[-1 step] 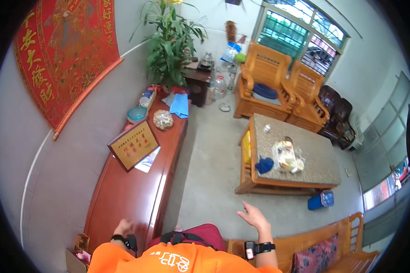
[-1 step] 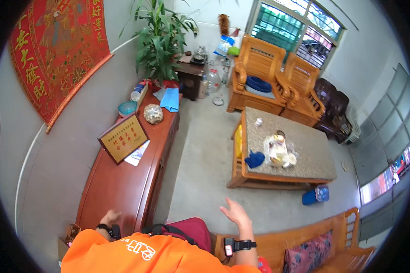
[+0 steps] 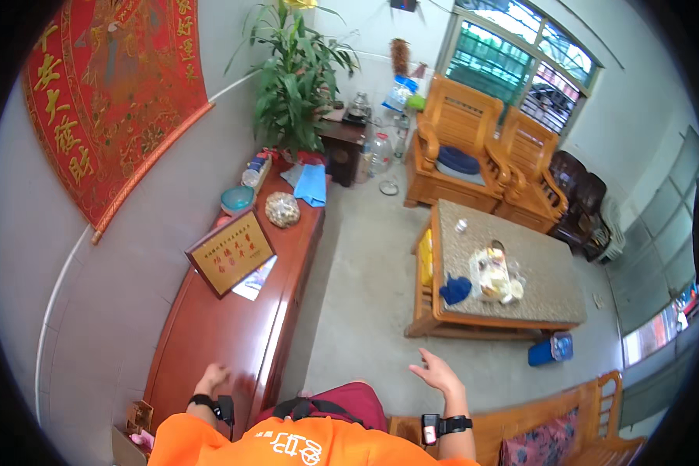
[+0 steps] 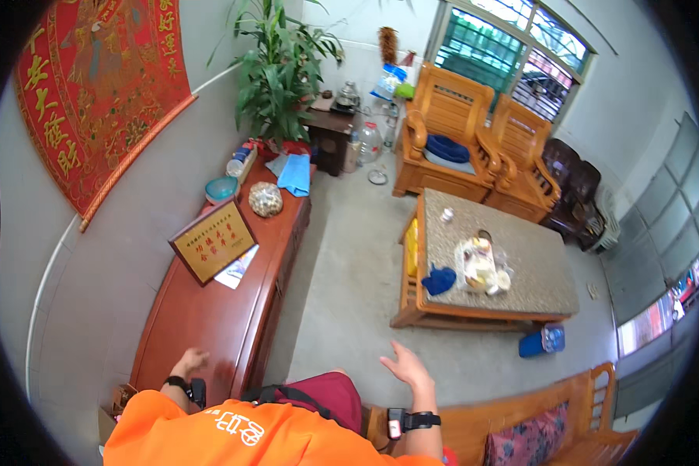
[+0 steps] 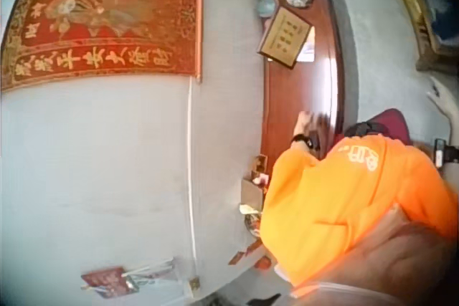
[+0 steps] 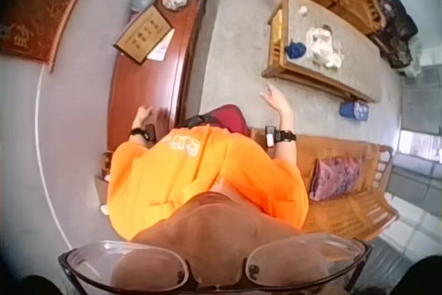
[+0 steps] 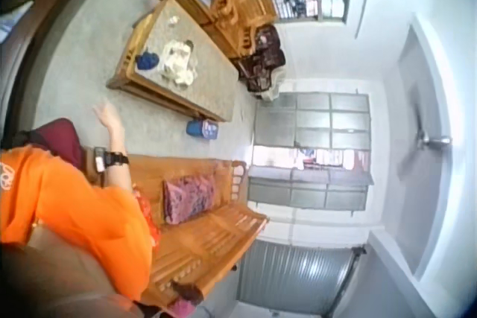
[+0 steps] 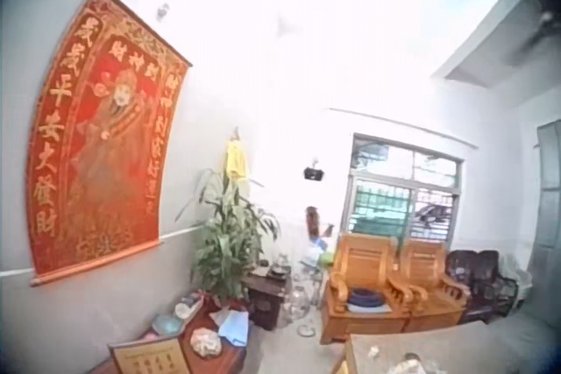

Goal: Cleaning wooden bench and wall tiles with a cloth and bucket of water.

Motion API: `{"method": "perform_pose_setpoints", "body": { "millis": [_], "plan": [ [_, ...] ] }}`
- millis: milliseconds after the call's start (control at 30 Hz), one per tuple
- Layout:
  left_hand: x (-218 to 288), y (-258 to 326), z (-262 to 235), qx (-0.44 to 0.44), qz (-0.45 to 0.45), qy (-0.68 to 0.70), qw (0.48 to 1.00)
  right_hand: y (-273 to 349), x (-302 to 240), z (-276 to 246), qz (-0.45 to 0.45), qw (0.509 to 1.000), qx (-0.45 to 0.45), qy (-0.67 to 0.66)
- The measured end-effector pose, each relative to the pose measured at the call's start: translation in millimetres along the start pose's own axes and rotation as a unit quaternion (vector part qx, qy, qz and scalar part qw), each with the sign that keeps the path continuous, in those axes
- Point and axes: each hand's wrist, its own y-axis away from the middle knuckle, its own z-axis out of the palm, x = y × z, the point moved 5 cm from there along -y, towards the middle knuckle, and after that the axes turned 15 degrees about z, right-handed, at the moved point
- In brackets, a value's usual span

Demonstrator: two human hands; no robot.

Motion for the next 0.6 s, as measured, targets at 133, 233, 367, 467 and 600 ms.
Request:
{"method": "perform_pose_setpoints", "body": {
  "millis": [133,233,367,467,600],
  "plan": [
    [150,-72,-37,0.118,0.163,-0.03,0.979,-130,54,-30,0.031,0.999,-0.015,-0.026],
    [203,-84,-45,0.176,0.157,-0.05,0.971,-238,92,-80,0.075,0.986,0.116,-0.096],
    [137,-62,-5,0.121,-0.083,-0.121,0.982,-362,184,-90,0.27,0.934,0.211,-0.1],
    [90,27,29,0.093,-0.285,-0.03,0.954,-401,201,-81,0.379,0.9,0.2,-0.076],
    [140,139,65,0.285,-0.342,0.166,0.88,-436,180,-56,0.425,0.883,0.199,0.03]
  ]
}}
